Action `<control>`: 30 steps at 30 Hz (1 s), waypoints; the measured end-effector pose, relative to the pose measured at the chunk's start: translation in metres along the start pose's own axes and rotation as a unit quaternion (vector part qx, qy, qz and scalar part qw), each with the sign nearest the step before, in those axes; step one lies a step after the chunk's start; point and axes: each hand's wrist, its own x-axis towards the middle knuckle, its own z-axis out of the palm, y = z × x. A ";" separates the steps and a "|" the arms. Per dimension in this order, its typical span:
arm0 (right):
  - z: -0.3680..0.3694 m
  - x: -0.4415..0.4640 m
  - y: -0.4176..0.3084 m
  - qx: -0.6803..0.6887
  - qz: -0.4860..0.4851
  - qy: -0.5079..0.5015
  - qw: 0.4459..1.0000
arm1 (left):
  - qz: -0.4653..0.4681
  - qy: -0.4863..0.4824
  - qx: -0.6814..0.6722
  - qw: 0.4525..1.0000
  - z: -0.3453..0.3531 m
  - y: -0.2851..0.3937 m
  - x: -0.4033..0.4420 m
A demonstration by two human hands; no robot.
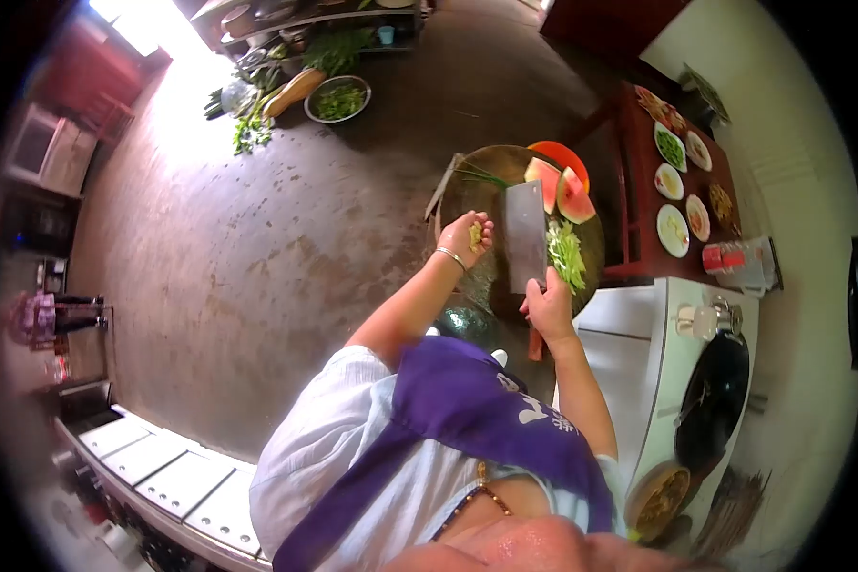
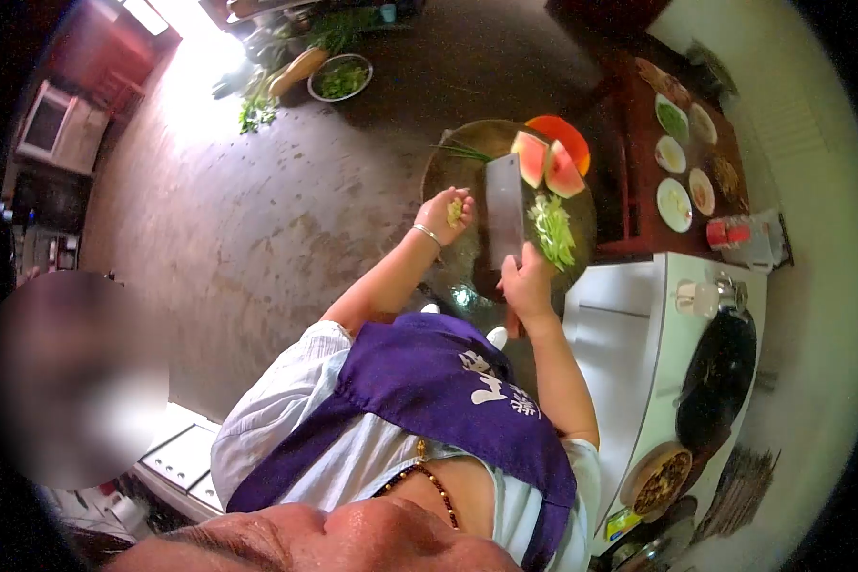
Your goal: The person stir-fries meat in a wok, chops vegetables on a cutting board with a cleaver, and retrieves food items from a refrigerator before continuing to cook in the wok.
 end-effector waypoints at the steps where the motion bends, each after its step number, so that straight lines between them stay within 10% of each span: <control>1: 0.002 0.013 0.021 -0.139 -0.098 0.035 0.985 | -0.010 0.006 -0.024 1.000 -0.004 0.002 -0.002; 6: 0.021 0.041 0.027 -0.352 -0.271 0.030 0.895 | -0.057 -0.028 -0.138 0.988 -0.036 0.020 -0.013; 13: 0.036 0.038 0.055 -0.371 -0.233 0.006 0.899 | 0.055 -0.072 -0.102 0.991 -0.008 0.041 -0.057; 21: -0.109 -0.024 0.058 -0.324 -0.288 0.138 0.891 | -0.112 -0.173 -0.083 0.975 0.076 -0.038 -0.038; 23: -0.163 -0.060 0.078 -0.312 -0.239 0.199 0.898 | -0.182 -0.061 -0.061 0.980 0.122 -0.085 -0.038; 30: -0.336 -0.206 0.168 -0.466 0.092 0.422 0.772 | -0.478 -0.141 0.138 0.856 0.207 -0.318 0.064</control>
